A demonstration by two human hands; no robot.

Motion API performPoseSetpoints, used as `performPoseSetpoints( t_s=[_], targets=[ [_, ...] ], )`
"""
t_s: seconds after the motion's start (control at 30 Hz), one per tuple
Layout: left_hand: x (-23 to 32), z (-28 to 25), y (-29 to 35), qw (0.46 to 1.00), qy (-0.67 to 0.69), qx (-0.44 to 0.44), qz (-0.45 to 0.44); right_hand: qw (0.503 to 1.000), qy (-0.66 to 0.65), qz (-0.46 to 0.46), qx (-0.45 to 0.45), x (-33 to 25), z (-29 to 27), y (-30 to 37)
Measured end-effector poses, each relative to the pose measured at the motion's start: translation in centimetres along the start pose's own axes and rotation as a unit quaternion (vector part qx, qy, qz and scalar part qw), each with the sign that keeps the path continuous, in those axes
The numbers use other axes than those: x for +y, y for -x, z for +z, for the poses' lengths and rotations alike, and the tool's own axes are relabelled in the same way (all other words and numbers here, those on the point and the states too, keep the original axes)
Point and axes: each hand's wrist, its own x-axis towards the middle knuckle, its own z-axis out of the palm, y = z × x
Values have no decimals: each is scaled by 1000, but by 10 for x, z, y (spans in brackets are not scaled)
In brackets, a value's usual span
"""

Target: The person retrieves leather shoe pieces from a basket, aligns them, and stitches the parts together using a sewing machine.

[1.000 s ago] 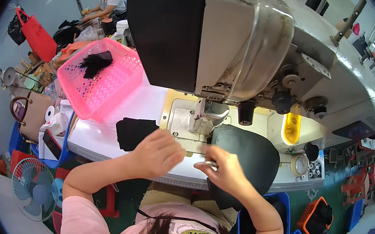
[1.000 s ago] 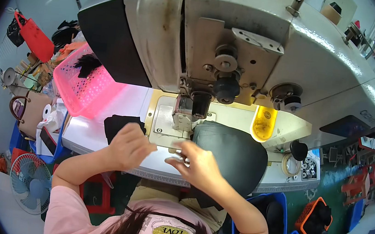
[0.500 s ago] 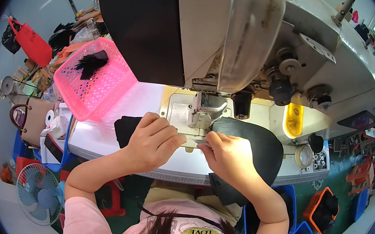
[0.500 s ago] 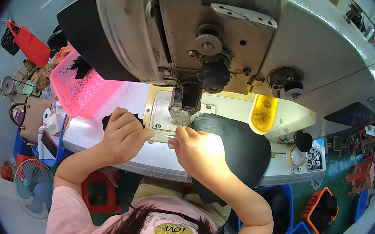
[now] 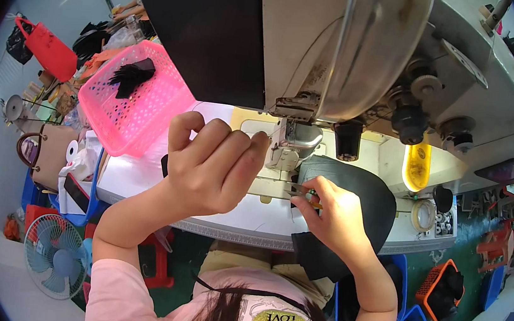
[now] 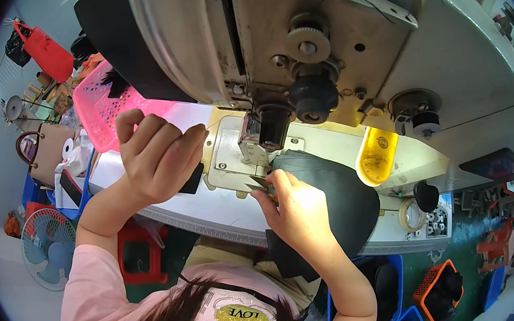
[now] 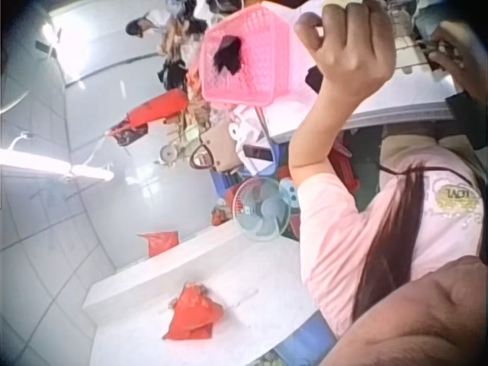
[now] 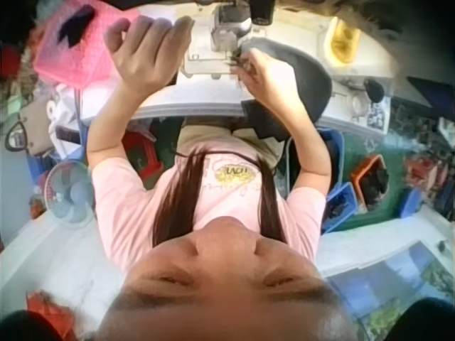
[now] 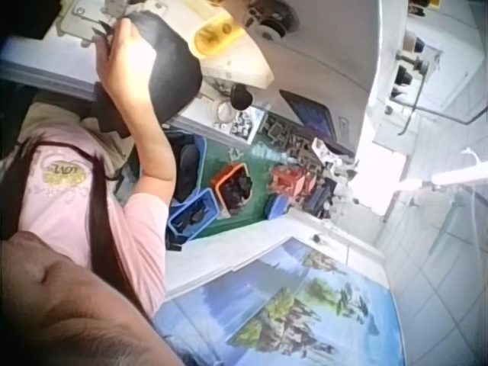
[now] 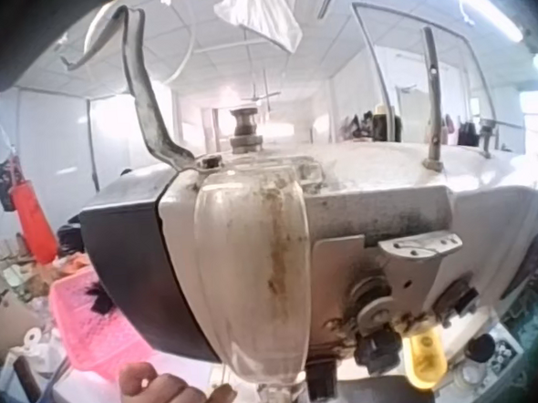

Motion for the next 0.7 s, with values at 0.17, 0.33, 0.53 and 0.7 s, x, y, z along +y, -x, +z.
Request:
performPoseSetpoints(
  t_s=[0.17, 0.33, 0.53, 0.7],
  targets=[
    [1, -1, -1, 999, 17, -36, -23, 1000, 6, -4, -2, 4, 2, 2],
    [-3, 8, 1, 1000, -3, -17, -3, 1000, 5, 23, -17, 6, 2, 3],
    [-3, 15, 0, 1000, -1, -5, -4, 983, -141, -25, 118, 4, 4, -16],
    [5, 22, -2, 999, -8, 13, -48, 882, -400, 65, 240, -18, 22, -35]
  ],
)
